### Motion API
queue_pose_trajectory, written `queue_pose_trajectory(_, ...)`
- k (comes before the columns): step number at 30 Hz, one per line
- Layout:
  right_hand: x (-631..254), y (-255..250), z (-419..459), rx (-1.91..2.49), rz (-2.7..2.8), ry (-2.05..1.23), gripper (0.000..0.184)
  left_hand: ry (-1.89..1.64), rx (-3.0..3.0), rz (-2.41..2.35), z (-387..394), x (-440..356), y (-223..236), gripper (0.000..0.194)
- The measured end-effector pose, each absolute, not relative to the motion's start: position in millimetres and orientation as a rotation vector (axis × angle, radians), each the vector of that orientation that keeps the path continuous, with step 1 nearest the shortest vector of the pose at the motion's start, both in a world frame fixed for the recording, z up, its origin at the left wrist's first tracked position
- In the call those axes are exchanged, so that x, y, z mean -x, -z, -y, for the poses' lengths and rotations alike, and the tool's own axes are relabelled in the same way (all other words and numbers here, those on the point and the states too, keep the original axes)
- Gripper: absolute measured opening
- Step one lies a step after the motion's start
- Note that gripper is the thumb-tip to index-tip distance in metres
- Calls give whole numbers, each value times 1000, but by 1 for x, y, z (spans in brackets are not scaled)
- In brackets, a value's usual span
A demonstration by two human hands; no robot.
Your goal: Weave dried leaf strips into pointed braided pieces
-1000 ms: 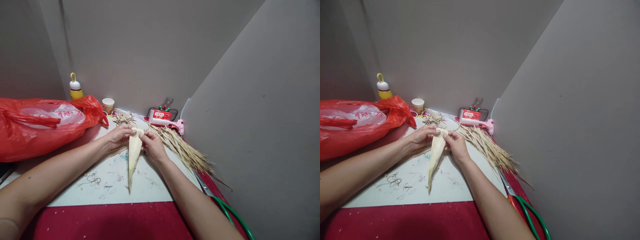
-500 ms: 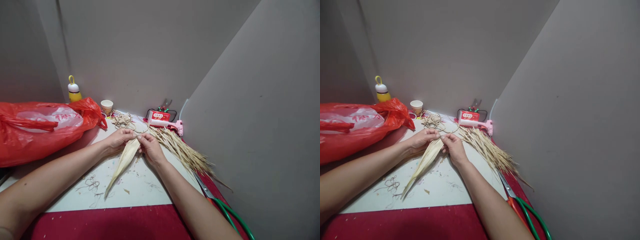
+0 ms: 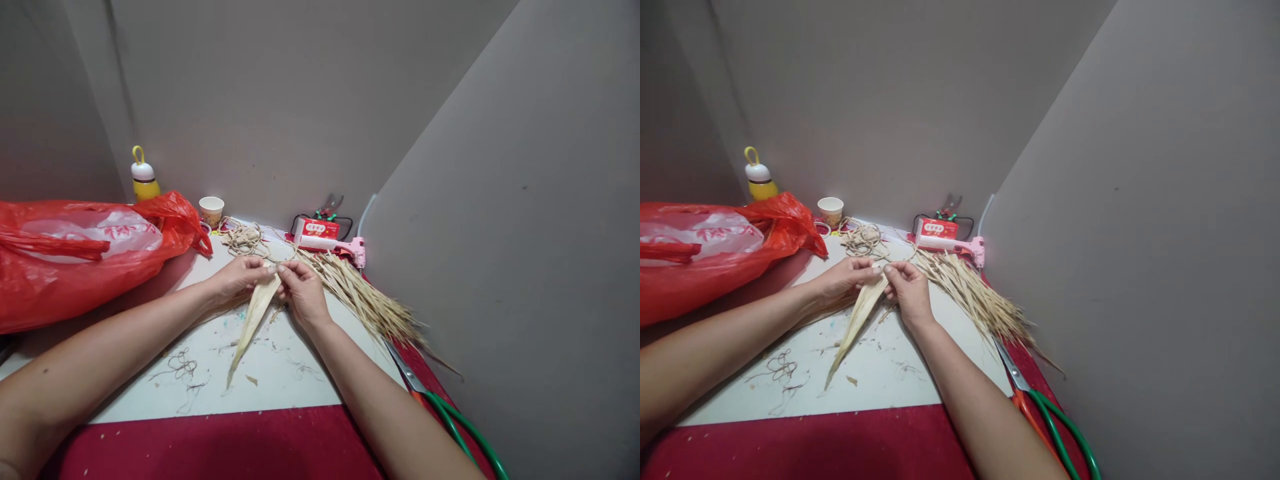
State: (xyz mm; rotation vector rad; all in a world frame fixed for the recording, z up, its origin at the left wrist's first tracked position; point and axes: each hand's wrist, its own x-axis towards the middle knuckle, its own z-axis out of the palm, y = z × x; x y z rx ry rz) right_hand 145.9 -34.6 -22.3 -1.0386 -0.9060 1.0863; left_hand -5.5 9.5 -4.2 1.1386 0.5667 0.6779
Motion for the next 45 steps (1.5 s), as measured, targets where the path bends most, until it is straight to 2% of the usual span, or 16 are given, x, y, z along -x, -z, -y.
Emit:
queue_pose_trajectory(3, -147, 22, 35, 1036, 908, -1102, 35, -620, -1135, -509, -6, 4, 4, 26)
queue_pose_trajectory(7, -147, 20, 35, 1023, 894, -1149, 41, -722, -1115, -549, -9, 3, 4, 28)
queue_pose_trajectory(11, -143, 19, 37, 1064, 941, -1209, 36, -811, -1185, -622, -15, 6, 5, 29)
queue_pose_trajectory(17, -142, 17, 39, 1094, 965, -1198, 34, -757, -1217, -625, -11, 7, 1, 34)
queue_pose_trajectory(24, -147, 18, 37, 1109, 984, -1165, 28, -796, -1195, -641, -9, 5, -3, 17)
queue_pose_trajectory(32, -147, 22, 36, 1176, 1068, -1072, 26, -686, -1231, -617, -10, 6, -3, 21)
queue_pose_trajectory(45, -143, 19, 40, 1221, 1173, -888, 21, -692, -1269, -740, -7, 6, -4, 7)
